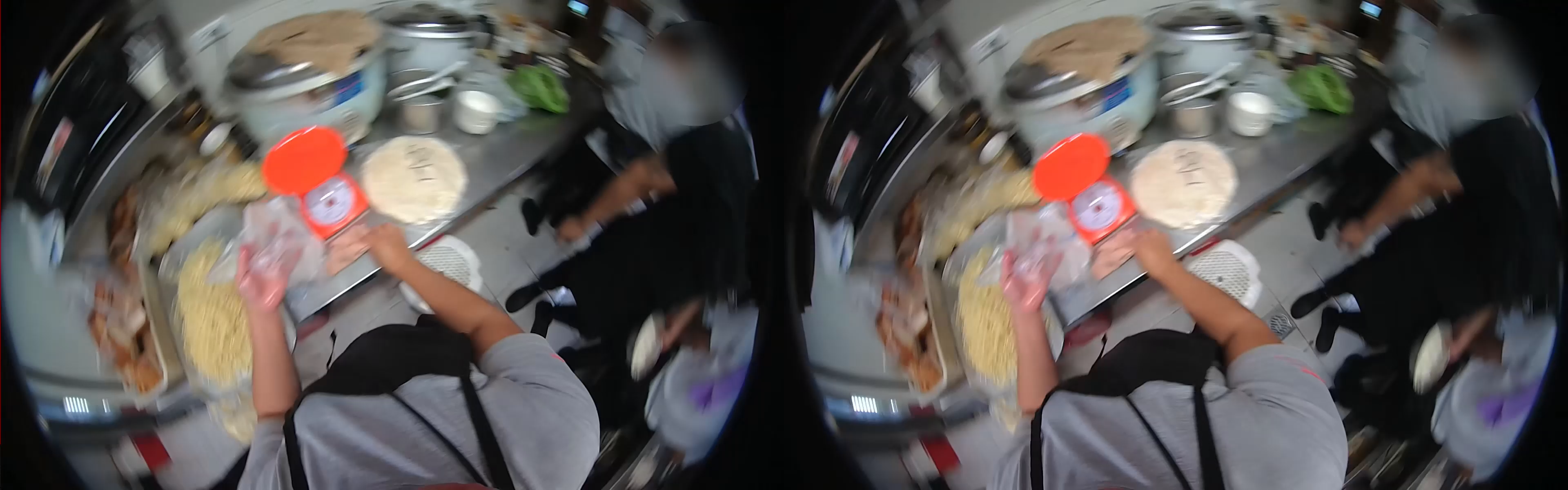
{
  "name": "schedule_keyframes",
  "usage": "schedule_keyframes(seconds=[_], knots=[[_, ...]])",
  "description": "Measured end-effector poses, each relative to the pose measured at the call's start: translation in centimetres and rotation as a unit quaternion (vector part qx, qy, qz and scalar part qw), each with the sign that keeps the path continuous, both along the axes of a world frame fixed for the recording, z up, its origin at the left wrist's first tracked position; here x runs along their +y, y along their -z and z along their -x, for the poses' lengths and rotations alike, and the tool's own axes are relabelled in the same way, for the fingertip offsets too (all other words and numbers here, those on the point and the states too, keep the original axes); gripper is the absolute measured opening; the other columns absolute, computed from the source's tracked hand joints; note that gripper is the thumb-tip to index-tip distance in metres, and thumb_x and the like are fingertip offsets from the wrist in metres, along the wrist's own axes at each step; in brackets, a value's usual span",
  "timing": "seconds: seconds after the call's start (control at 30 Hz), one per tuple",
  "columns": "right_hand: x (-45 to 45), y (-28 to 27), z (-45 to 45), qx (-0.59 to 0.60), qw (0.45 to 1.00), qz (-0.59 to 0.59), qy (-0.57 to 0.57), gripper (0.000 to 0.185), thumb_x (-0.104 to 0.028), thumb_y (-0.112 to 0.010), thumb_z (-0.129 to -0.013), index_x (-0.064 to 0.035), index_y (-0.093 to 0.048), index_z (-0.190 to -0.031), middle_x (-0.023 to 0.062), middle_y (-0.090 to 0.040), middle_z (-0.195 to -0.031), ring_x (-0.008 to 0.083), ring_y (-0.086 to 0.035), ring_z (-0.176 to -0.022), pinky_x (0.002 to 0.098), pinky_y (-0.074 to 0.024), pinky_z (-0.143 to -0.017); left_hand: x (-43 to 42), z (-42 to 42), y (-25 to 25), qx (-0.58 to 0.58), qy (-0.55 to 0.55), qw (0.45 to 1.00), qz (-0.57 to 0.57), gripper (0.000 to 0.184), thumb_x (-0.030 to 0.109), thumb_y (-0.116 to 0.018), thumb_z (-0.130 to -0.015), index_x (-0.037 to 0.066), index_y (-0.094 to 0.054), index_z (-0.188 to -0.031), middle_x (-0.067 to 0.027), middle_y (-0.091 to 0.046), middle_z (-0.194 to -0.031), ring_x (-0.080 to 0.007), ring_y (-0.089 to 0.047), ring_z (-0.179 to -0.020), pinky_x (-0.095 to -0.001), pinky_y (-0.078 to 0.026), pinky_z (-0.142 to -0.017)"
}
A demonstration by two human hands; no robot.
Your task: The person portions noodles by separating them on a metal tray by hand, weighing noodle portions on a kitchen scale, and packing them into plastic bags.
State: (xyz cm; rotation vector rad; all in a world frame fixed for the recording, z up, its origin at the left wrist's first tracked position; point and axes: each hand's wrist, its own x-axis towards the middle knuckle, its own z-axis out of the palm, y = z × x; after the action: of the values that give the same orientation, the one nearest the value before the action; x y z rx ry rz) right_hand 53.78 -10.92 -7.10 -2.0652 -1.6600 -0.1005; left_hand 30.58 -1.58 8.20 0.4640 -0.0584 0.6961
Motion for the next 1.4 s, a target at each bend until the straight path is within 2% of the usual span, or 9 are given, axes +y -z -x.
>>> schedule_keyframes(seconds=[0.23,0.33,0.43,0.6,0.77,0.93,1.13,1.23,1.4], knots=[[0.6,-11.2,2.8,0.199,0.976,-0.065,-0.054,0.045,-0.031,-0.060,-0.074,-0.0052,-0.049,-0.109,0.0098,-0.056,-0.091,0.0238,-0.055,-0.082,0.0350,-0.0430,-0.072,-0.6,0.2,-0.6,-0.071,-0.049,0.995,0.055,0.024,0.034,-0.047,-0.082,0.017,-0.062,-0.092,-0.0123,-0.034,-0.129,-0.0406,-0.021,-0.122,-0.0621,-0.017,-0.095],[1.5,-12.4,4.0,0.777,0.593,0.122,-0.171,0.033,-0.026,-0.055,-0.080,-0.0054,-0.050,-0.105,0.0048,-0.055,-0.094,0.0146,-0.054,-0.086,0.0290,-0.0436,-0.072,-1.1,1.0,-0.5,-0.046,-0.065,0.995,0.064,0.028,0.036,-0.047,-0.081,0.016,-0.060,-0.096,-0.0131,-0.036,-0.127,-0.0403,-0.022,-0.121,-0.0623,-0.018,-0.095],[2.4,-14.1,7.0,0.825,0.511,0.140,-0.196,0.026,-0.021,-0.053,-0.082,-0.0028,-0.052,-0.101,0.0030,-0.055,-0.085,0.0106,-0.053,-0.076,0.0242,-0.0443,-0.070,-0.9,2.6,0.2,-0.017,-0.061,0.997,0.039,0.040,0.042,-0.045,-0.081,0.014,-0.052,-0.108,-0.0155,-0.035,-0.127,-0.0389,-0.023,-0.121,-0.0615,-0.021,-0.093],[4.9,-11.8,9.4,0.796,0.578,0.097,-0.154,0.018,-0.025,-0.053,-0.083,-0.0074,-0.055,-0.079,-0.0017,-0.053,-0.068,0.0078,-0.047,-0.059,0.0206,-0.0373,-0.055,0.4,9.8,-0.4,0.152,-0.180,0.950,0.203,0.066,0.051,-0.039,-0.081,0.010,-0.022,-0.129,-0.0173,-0.019,-0.135,-0.0345,-0.027,-0.120,-0.0539,-0.026,-0.091],[6.3,-13.0,13.3,0.700,0.707,-0.010,-0.101,0.015,-0.021,-0.054,-0.081,-0.0091,-0.052,-0.073,-0.0023,-0.048,-0.060,0.0053,-0.040,-0.053,0.0200,-0.0334,-0.049,1.5,15.3,-0.7,0.454,-0.665,0.593,-0.018,0.053,0.036,-0.047,-0.083,0.007,-0.027,-0.123,-0.0107,-0.032,-0.120,-0.0212,-0.039,-0.103,-0.0394,-0.029,-0.090],[7.4,-13.7,20.5,0.558,0.795,-0.053,-0.234,0.020,-0.011,-0.060,-0.074,-0.0082,-0.044,-0.064,-0.0026,-0.043,-0.056,0.0043,-0.036,-0.051,0.0221,-0.0330,-0.046,-0.7,11.8,-2.5,0.570,-0.334,0.656,-0.365,0.022,0.009,-0.056,-0.077,0.003,-0.050,-0.098,-0.0034,-0.049,-0.091,-0.0085,-0.046,-0.078,-0.0243,-0.040,-0.070],[7.7,-13.5,23.3,0.519,0.821,-0.040,-0.236,0.028,-0.007,-0.063,-0.069,-0.0058,-0.038,-0.057,-0.0017,-0.037,-0.053,0.0072,-0.035,-0.049,0.0248,-0.0316,-0.045,1.3,14.0,1.2,0.477,-0.350,0.760,-0.269,0.004,0.004,-0.053,-0.076,0.003,-0.052,-0.079,0.0001,-0.050,-0.069,-0.0048,-0.045,-0.062,-0.0201,-0.038,-0.055],[8.1,-12.9,23.4,0.450,0.843,-0.154,-0.253,0.028,-0.006,-0.064,-0.068,-0.0054,-0.038,-0.056,0.0019,-0.037,-0.051,0.0121,-0.036,-0.047,0.0264,-0.0320,-0.045,3.2,16.0,2.6,0.575,-0.509,0.474,-0.430,0.003,0.003,-0.053,-0.075,0.003,-0.050,-0.074,0.0013,-0.050,-0.064,-0.0050,-0.045,-0.057,-0.0179,-0.037,-0.052],[8.2,-11.7,23.4,0.348,0.897,-0.167,-0.215,0.026,-0.011,-0.061,-0.070,-0.0032,-0.040,-0.056,0.0101,-0.043,-0.053,0.0191,-0.038,-0.047,0.0307,-0.0340,-0.045,2.3,16.3,-1.6,0.406,-0.278,0.870,-0.029,0.004,0.010,-0.050,-0.080,0.007,-0.048,-0.078,0.0012,-0.050,-0.065,-0.0103,-0.050,-0.059,-0.0236,-0.042,-0.055]])
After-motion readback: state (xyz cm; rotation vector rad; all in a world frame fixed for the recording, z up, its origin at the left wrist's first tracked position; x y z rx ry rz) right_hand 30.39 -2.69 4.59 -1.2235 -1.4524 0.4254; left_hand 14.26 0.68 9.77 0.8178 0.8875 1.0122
